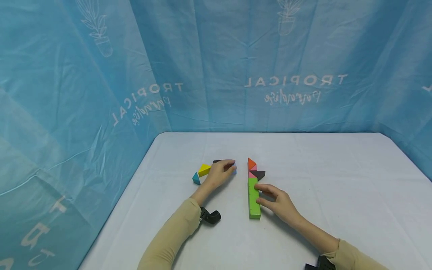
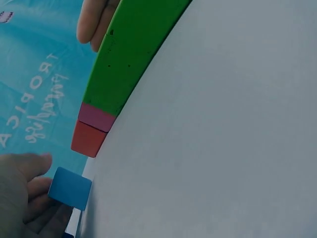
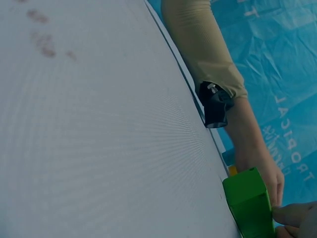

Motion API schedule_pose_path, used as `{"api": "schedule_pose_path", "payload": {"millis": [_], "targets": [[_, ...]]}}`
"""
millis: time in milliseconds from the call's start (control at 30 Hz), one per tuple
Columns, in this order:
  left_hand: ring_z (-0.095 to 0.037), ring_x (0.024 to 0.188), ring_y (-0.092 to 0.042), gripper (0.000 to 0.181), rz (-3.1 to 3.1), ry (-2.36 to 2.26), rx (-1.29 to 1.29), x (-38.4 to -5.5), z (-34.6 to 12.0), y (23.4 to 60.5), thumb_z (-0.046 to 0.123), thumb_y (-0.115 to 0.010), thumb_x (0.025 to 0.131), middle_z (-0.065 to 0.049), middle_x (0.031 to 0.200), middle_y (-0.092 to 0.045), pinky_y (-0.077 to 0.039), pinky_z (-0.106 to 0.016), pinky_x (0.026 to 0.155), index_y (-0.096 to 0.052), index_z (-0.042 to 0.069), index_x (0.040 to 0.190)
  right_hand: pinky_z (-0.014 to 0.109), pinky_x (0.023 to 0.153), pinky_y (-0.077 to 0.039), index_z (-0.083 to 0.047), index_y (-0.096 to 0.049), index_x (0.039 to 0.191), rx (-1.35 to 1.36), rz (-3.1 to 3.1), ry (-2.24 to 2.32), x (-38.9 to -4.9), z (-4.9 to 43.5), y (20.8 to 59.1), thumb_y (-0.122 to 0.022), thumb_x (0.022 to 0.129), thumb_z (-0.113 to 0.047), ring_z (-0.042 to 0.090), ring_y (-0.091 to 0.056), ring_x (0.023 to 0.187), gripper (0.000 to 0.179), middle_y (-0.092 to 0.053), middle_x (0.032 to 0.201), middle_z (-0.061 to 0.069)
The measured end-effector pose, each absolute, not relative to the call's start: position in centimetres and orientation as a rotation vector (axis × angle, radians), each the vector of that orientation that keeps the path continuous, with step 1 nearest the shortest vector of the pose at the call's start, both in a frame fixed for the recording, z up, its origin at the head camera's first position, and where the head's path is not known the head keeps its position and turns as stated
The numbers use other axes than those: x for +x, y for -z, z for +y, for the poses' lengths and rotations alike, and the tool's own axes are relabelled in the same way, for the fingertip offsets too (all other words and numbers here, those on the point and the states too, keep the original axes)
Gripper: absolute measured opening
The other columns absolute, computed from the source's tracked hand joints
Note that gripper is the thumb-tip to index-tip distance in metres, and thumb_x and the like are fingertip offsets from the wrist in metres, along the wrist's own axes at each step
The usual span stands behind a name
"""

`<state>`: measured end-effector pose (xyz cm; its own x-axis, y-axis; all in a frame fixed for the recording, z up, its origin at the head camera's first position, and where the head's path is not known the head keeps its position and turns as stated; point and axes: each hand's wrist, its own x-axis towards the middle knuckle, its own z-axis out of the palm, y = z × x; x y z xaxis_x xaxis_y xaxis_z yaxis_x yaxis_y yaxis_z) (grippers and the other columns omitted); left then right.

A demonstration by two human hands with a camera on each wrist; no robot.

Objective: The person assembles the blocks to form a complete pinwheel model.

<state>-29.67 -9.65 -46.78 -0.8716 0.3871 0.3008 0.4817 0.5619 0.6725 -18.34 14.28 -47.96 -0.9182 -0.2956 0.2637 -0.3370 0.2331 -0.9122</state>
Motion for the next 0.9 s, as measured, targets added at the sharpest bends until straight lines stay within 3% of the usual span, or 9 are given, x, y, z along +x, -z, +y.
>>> {"api": "schedule_pose_path", "payload": {"millis": [133,300,667,800,900], "targets": [[-0.022,0.114,-0.056,0.044,-2.69,1.21,-0.82,-29.8,-9.8,46.4,0.019,-0.067,0.09,-0.01,0.126,-0.059,-0.046,-0.029,0.094,-0.057,0.002,0.129,0.034,0.098,-0.043,-0.007,-0.06,0.124,0.631,-2.444,-1.815,-18.3,14.2,47.9,-0.075,0.082,-0.019,0.022,-0.054,0.117,0.046,-0.06,0.124,0.003],[-0.02,0.122,-0.05,0.04,-2.734,1.159,-0.929,-30.1,-9.8,46.0,0.014,-0.065,0.091,-0.005,0.129,-0.057,-0.041,-0.03,0.1,-0.057,0.006,0.13,0.035,0.098,-0.043,-0.008,-0.06,0.125,0.621,-2.455,-1.805,-18.4,14.2,47.8,-0.074,0.082,-0.018,0.021,-0.054,0.117,0.046,-0.06,0.124,0.003],[-0.022,0.113,-0.057,0.033,-2.683,1.142,-0.882,-29.5,-10.6,45.9,0.016,-0.059,0.095,-0.009,0.122,-0.062,-0.045,-0.033,0.096,-0.06,0.001,0.124,0.037,0.098,-0.042,-0.006,-0.059,0.125,0.603,-2.462,-1.807,-18.2,14.2,47.7,-0.073,0.083,-0.012,0.023,-0.054,0.117,0.044,-0.06,0.124,0.005],[-0.022,0.103,-0.061,0.028,-2.617,1.213,-0.799,-29.3,-11.2,46.1,0.008,-0.056,0.095,-0.01,0.116,-0.064,-0.05,-0.033,0.089,-0.062,0.002,0.122,0.044,0.098,-0.041,0.001,-0.057,0.125,0.604,-2.456,-1.808,-17.6,13.9,46.6,-0.07,0.084,-0.003,0.03,-0.053,0.117,0.043,-0.059,0.125,0.013],[-0.023,0.107,-0.059,0.031,-2.629,1.258,-0.778,-29.2,-11.6,46.2,0.0,-0.057,0.092,-0.009,0.118,-0.063,-0.048,-0.034,0.091,-0.061,0.003,0.123,0.048,0.097,-0.04,0.005,-0.056,0.124,0.616,-2.447,-1.808,-17.2,13.7,45.8,-0.069,0.083,0.001,0.035,-0.052,0.116,0.044,-0.058,0.124,0.018]]}}
